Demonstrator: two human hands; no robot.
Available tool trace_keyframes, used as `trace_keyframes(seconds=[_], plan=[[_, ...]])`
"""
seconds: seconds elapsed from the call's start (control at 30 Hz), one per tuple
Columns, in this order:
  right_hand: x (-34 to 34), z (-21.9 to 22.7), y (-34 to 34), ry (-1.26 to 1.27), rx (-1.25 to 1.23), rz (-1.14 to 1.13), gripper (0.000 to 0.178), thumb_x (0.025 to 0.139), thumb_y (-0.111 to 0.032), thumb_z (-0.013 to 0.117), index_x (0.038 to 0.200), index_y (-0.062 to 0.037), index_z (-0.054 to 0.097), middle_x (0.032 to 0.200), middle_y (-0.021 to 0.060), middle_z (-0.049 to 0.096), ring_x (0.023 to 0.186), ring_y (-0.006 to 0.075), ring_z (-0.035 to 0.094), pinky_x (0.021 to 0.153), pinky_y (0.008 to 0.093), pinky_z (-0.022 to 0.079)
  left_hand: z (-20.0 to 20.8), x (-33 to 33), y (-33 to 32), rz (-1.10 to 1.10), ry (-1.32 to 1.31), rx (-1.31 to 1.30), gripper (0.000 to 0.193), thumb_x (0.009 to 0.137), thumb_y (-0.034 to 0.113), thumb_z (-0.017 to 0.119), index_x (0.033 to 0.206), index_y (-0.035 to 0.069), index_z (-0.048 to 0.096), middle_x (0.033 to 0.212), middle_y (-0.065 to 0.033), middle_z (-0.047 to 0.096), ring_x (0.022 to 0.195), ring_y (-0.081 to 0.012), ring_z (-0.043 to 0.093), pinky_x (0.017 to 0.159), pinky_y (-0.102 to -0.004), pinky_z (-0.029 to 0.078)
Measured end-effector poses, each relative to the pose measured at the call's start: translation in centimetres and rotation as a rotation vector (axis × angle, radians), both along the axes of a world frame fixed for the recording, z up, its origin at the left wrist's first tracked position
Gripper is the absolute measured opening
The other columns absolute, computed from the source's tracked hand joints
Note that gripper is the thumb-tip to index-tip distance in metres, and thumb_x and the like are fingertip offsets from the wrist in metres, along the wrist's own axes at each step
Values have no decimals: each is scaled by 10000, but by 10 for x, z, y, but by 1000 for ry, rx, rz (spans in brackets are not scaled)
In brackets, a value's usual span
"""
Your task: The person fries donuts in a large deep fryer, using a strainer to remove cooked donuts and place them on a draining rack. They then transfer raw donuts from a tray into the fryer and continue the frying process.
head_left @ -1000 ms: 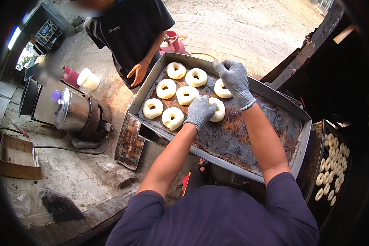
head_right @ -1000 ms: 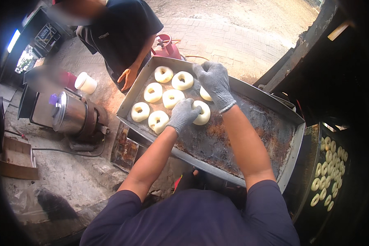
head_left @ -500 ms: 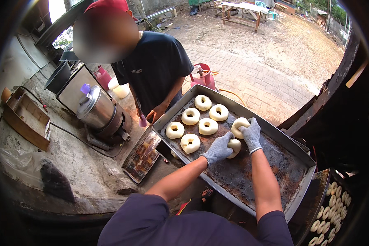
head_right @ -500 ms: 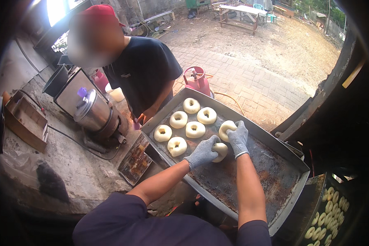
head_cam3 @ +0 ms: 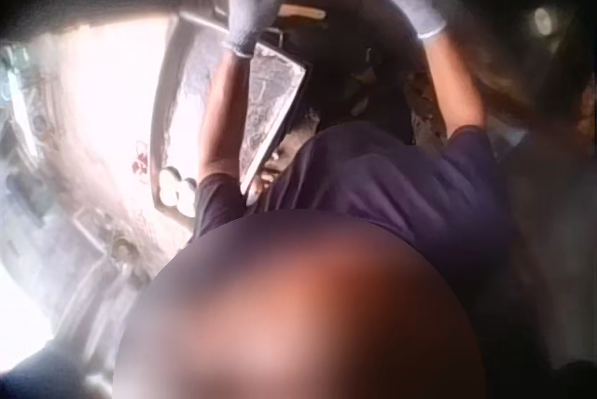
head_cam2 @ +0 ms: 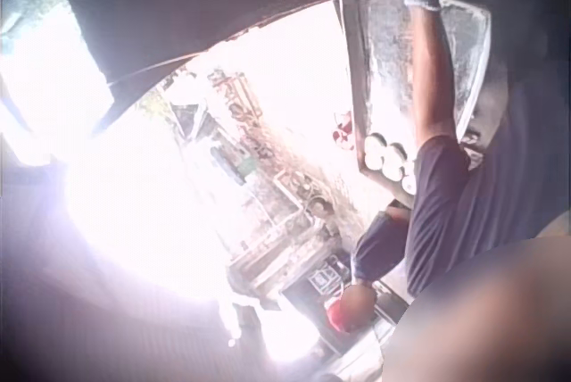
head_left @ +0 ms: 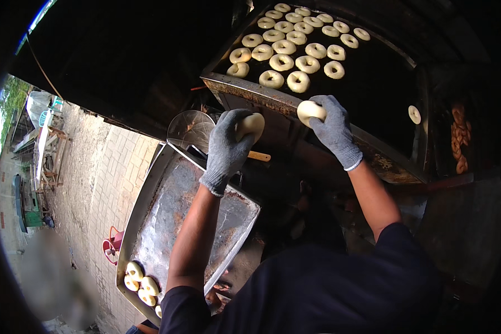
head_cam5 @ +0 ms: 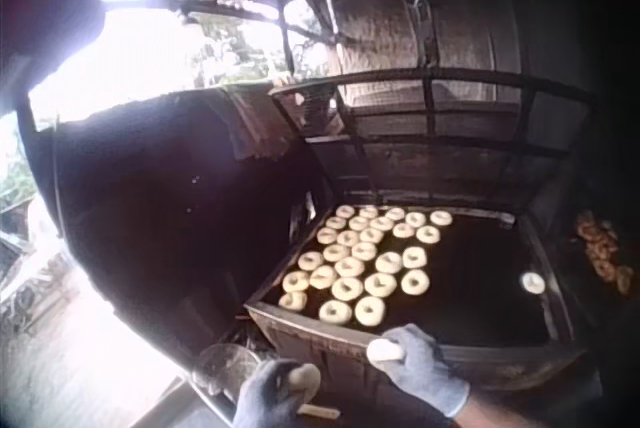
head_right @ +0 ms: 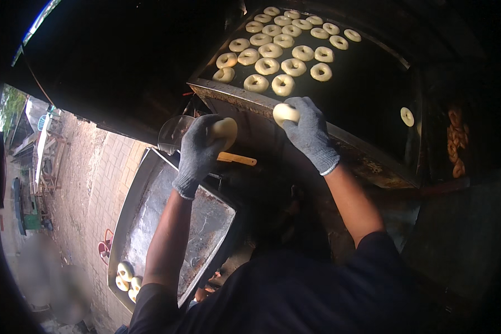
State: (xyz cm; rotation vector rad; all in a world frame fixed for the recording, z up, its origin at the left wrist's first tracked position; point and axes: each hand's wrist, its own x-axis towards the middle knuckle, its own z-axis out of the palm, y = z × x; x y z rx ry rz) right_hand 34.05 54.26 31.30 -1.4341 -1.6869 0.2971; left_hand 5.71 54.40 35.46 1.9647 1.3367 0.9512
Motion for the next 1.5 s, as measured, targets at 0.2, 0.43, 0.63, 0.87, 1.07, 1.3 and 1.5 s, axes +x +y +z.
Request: trace_keyframes(seconds=[0.2, 0.43, 0.63, 0.87, 1.07, 1.3, 1.5], plan=[[153, -85, 69, -447, -371, -219, 332, 782, -128, 768, 1107, -116, 702, 1112, 124, 649, 1111, 364, 617, 971, 493, 492, -103, 203, 153, -292, 134, 55, 338, 788, 108, 718, 1121, 53, 690, 1137, -220, 668, 1083, -435, 662, 921, -506, 538], [183, -122, 93, -712, -266, -393, 372, 902, -285, 739, 1223, -96, 740, 1208, 185, 687, 1095, 397, 661, 940, 499, 538, -146, 228, 177, -140, 389, 257, 354, 756, 186, 747, 1108, 149, 757, 1090, -162, 663, 1057, -380, 646, 868, -514, 491], [33, -68, 40, 38, -195, 52, 299, 1035, -123, 634, 1276, 45, 688, 1208, 154, 731, 1115, 238, 689, 972, 365, 555, -32, -2, 12, 59, -62, 113, 260, 851, 197, 669, 1012, 13, 755, 984, -237, 734, 958, -446, 706, 872, -503, 565], [-351, 36, -149, -124, -399, 1309, 245, 896, -135, 698, 1068, 34, 740, 983, 189, 711, 947, 325, 707, 877, 396, 547, -40, -386, -386, 1379, 282, -366, 337, 936, 226, 664, 1191, 23, 749, 1067, -217, 774, 958, -315, 765, 893, -399, 594], [-589, -55, -266, -388, -293, 1510, 324, 892, -306, 693, 967, 7, 726, 974, 238, 722, 948, 410, 697, 823, 486, 544, -91, -446, -554, 1255, 606, -977, 410, 821, 332, 698, 1052, 1, 772, 920, -267, 733, 921, -372, 741, 841, -465, 572], [-674, -101, -380, -64, -510, 1393, 375, 820, -233, 747, 1076, 14, 629, 967, 286, 708, 956, 454, 703, 828, 517, 546, -123, -414, -595, 1185, 782, -80, 294, 733, 276, 871, 805, 89, 656, 736, -119, 619, 740, -335, 595, 722, -475, 494], [-583, -39, -320, 311, -506, 1382, 537, 820, -189, 791, 1249, -14, 520, 997, 293, 700, 987, 495, 698, 846, 517, 558, -92, -364, -545, 1301, -62, -378, 310, 745, 80, 736, 979, -1, 550, 858, -92, 567, 811, -198, 555, 775, -367, 498]])
